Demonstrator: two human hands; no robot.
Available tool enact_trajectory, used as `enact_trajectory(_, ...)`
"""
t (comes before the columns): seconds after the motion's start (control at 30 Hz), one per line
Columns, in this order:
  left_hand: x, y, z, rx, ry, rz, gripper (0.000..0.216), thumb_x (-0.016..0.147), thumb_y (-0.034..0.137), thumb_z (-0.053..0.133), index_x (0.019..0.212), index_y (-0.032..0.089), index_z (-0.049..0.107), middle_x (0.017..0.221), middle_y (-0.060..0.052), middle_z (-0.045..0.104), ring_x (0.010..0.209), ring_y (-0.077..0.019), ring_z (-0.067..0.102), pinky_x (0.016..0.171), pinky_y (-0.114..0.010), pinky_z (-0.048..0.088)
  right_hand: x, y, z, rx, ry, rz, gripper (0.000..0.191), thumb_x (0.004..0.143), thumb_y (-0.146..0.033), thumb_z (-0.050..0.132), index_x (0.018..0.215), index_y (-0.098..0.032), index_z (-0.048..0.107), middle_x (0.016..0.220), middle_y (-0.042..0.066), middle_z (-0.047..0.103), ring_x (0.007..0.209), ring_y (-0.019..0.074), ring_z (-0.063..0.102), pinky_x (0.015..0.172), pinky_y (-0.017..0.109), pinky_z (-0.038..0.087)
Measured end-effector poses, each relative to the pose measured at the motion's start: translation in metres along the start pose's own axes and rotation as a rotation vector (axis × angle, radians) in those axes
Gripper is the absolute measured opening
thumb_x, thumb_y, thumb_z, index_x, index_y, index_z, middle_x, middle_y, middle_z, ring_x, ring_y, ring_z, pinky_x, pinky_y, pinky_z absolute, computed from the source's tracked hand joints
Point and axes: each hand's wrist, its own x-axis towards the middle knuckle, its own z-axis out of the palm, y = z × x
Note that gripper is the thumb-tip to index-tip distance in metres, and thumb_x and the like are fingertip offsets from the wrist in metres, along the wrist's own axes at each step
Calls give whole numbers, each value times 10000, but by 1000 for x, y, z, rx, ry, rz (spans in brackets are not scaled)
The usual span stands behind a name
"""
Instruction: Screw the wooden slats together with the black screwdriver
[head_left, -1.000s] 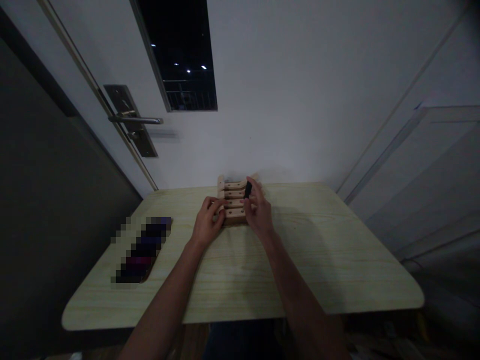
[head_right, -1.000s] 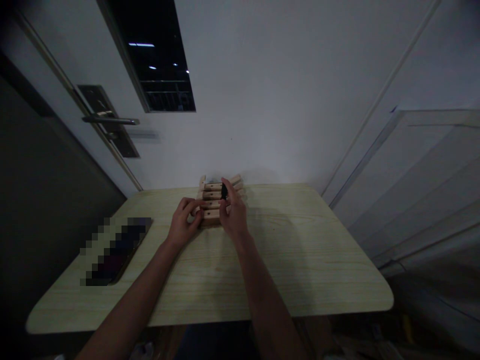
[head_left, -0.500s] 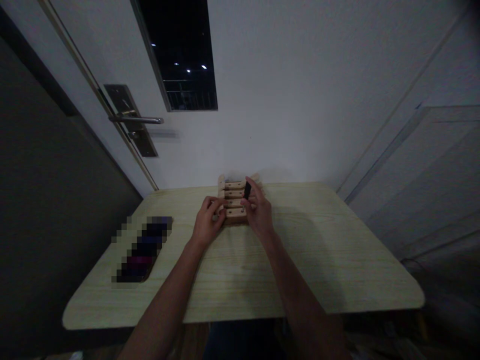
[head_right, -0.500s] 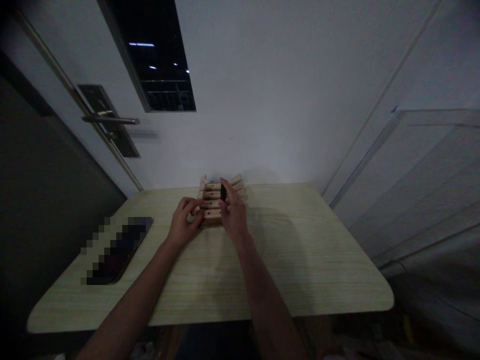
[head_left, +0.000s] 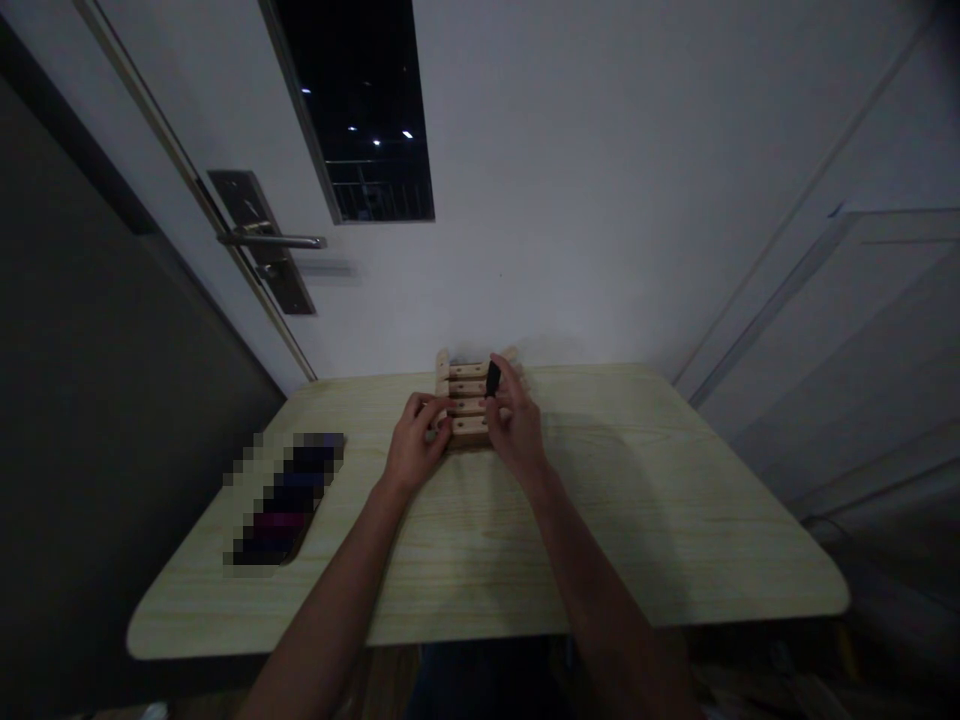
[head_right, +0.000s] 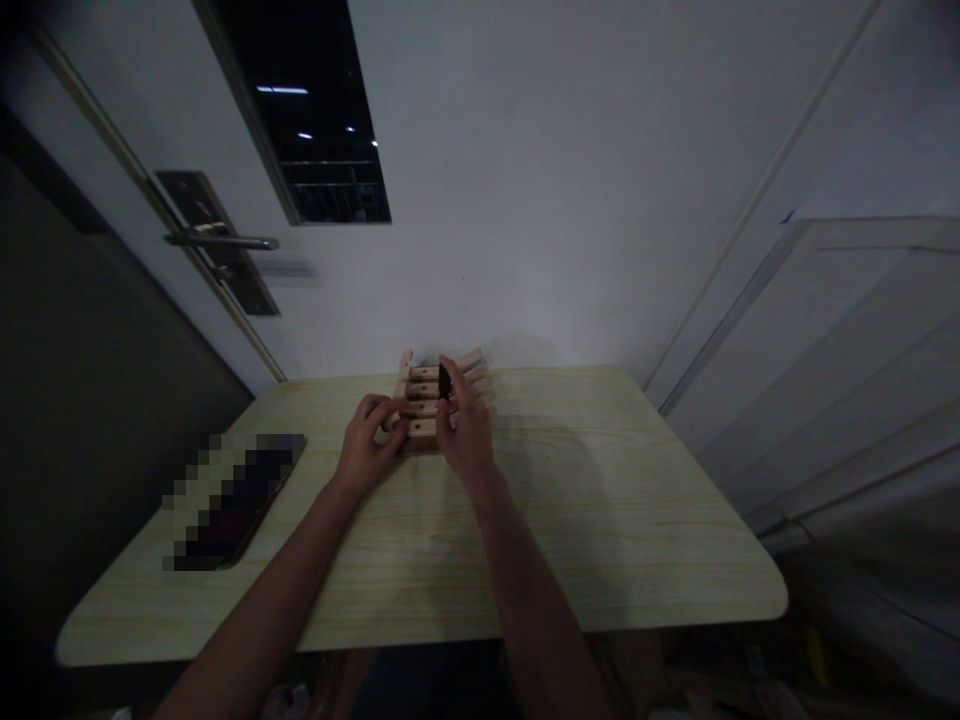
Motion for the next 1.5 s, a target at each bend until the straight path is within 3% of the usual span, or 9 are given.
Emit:
enact_trajectory(0.13, 0, 0, 1, -2, 3, -1, 223, 856, 190, 515, 1064, 200, 594, 985, -47, 517, 856, -151, 543, 777, -285, 497, 0, 2, 1, 44, -34, 6, 502, 933, -389, 402, 1413, -262, 330, 1058, 53, 680, 868, 193, 675, 753, 317, 555)
enact_trajectory(0.47, -1, -3, 1, 3, 8, 21, 247, 849, 166, 516, 1081, 198, 594, 992, -49, 523, 869, -154, 541, 787, -288, 492, 1, 5, 1, 7, -11, 13, 514, 906, -477, 449, 1375, -270, 410, 1170, 55, 658, 876, 181, 678, 722, 261, 548)
enact_trajectory(0.7, -1, 0, 1, 6, 15, 33, 241, 848, 152, 512, 1069, 201, 596, 978, -46, 518, 852, -149, 534, 769, -278, 491, 1, -2, -2, -19, -20, 39, 510, 920, -374, 431, 1413, -270, 350, 1187, 51, 649, 720, 141, 671, 675, 247, 548)
enact_trajectory(0.9, 0, 1, 0, 7, 11, 29, 242, 850, 155, 510, 1073, 199, 595, 977, -47, 521, 841, -148, 535, 777, -283, 492, 0, -1, -1, 8, -24, 11, 482, 942, -328, 376, 1419, -267, 336, 1146, 52, 664, 900, 176, 671, 753, 281, 542)
enact_trajectory(1.13, -1, -1, 1, 5, 6, 20, 245, 849, 157, 513, 1075, 198, 597, 981, -48, 519, 835, -147, 542, 791, -295, 496, 3, 4, 0, -12, -3, -10, 474, 919, -387, 443, 1374, -261, 403, 1190, 54, 641, 855, 180, 669, 770, 313, 547)
enact_trajectory(1.3, -1, -2, 1, 0, 3, 16, 246, 852, 164, 516, 1082, 199, 596, 997, -53, 526, 866, -155, 541, 801, -302, 496, 3, 4, 0, -62, 25, -66, 457, 921, -371, 436, 1361, -248, 420, 1266, 64, 590, 1020, 217, 611, 874, 365, 510)
enact_trajectory(1.5, -1, -3, 1, 5, 12, 28, 262, 847, 156, 516, 1091, 207, 595, 995, -53, 526, 909, -168, 542, 804, -306, 495, 3, 3, -1, -90, 10, -53, 464, 923, -349, 427, 1378, -264, 396, 1226, 63, 604, 1015, 215, 602, 869, 377, 512)
